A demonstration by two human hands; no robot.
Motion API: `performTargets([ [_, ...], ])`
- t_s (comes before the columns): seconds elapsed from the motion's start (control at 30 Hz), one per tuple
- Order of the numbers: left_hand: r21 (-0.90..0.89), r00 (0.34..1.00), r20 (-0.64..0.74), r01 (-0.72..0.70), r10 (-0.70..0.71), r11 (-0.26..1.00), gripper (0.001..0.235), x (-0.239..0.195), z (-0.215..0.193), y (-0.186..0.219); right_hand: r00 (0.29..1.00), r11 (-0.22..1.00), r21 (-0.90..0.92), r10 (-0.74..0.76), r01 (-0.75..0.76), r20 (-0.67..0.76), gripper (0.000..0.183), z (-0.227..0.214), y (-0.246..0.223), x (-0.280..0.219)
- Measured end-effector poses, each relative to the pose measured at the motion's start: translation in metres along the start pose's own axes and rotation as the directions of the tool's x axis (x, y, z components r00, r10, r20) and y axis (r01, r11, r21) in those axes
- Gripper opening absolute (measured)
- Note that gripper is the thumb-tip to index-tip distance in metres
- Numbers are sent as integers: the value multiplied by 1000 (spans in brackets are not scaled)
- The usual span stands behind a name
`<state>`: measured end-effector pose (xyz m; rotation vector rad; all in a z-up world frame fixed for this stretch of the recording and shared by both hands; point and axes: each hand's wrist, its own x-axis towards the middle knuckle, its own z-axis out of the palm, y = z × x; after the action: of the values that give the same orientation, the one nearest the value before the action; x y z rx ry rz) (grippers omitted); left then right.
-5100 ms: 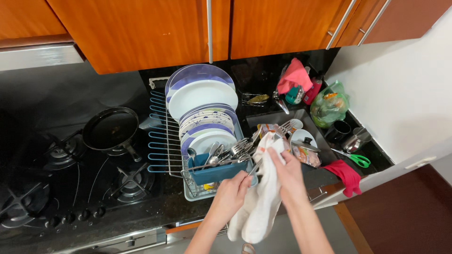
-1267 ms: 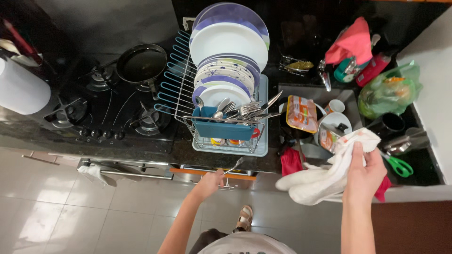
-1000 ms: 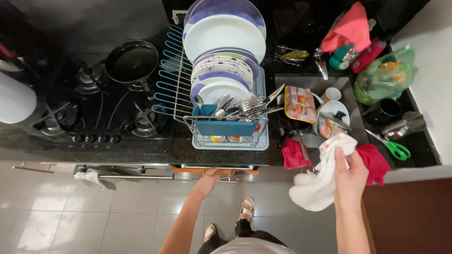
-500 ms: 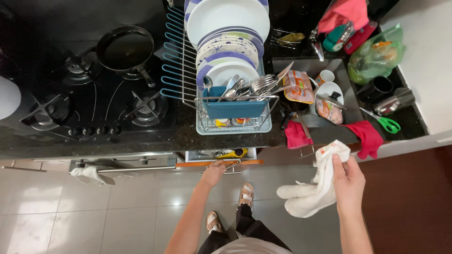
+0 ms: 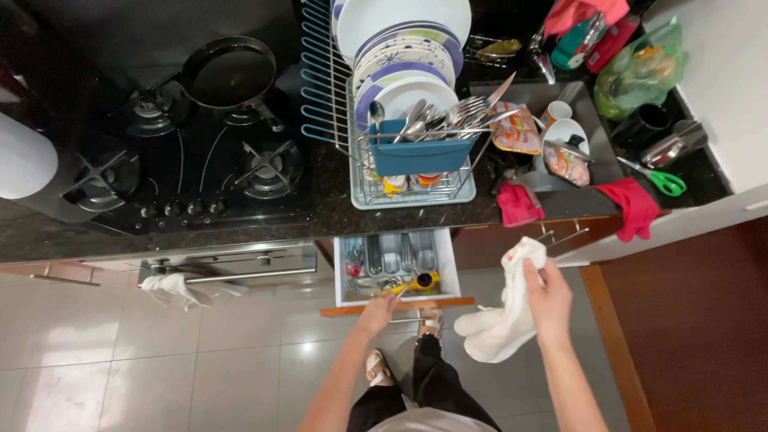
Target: The person dries metal spoons and forks with a white cloth and places them into a cutlery drawer. The person repeats this process for several pieces of cutlery taken from a dish rack.
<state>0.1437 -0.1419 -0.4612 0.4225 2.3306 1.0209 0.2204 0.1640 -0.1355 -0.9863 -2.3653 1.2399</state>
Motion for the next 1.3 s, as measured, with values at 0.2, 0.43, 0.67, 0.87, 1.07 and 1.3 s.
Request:
performTargets([
  [0.2, -94, 998, -37, -45, 42, 995, 28, -68, -6, 33, 990, 943, -326, 98, -58, 105, 44, 72, 63, -8],
  [0.43, -228, 987, -53, 137, -152, 964, 27, -96, -6, 11, 957, 871, -458, -42, 175, 286, 52, 161, 175, -50],
  [0.67, -240, 953, 77, 302, -292, 923, 24, -93, -9, 8, 893, 737, -580, -71, 347, 444, 31, 185, 225, -96],
  [0.87, -100, 957, 9, 289, -289, 952, 36, -30, 22, -33, 909, 685, -661, -7, 308, 417, 39, 186, 229, -108],
  [1.07, -159, 881, 98, 473, -463, 867, 9, 16, 9, 11, 922, 640, -703, -24, 312, 387, 38, 184, 228, -115],
  [1.3, -153, 831, 75, 556, -551, 817, 70, 67, 21, 6, 933, 644, -706, -31, 293, 359, 29, 182, 224, -119],
])
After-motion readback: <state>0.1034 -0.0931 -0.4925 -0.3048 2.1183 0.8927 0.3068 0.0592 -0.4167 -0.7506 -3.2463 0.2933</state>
